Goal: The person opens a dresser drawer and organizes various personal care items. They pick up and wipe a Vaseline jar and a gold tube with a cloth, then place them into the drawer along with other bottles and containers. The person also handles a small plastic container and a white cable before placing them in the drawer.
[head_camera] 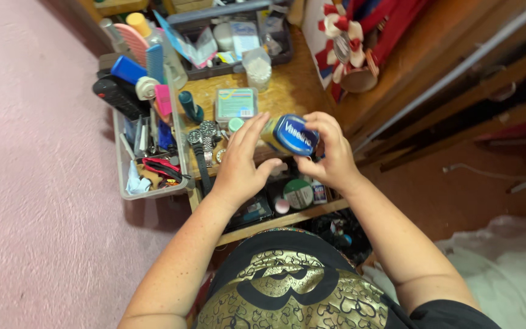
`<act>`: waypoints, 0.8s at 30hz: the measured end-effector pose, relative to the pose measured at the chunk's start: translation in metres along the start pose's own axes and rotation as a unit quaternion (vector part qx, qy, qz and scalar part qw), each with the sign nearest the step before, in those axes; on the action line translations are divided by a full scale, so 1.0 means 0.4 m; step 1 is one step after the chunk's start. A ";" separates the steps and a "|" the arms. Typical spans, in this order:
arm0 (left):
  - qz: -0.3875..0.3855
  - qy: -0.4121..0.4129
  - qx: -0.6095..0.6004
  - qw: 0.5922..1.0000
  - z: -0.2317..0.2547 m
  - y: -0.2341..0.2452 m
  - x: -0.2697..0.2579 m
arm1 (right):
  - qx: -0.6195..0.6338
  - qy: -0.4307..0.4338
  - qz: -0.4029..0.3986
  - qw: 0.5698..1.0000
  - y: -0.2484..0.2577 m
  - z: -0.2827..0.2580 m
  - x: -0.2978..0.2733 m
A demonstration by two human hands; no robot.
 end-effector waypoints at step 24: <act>-0.296 0.169 -0.334 0.879 0.086 -0.355 -0.177 | 0.374 -0.221 0.172 0.884 0.025 -0.084 -0.507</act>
Point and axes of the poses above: each hand's wrist, its own x-axis towards the middle knuckle, its own y-axis out of the back of the hand, z = x × y, the point moved 9 cm from there along x, towards the middle knuckle, and after that the axes turned 5 degrees about x, right-handed, at the moved point
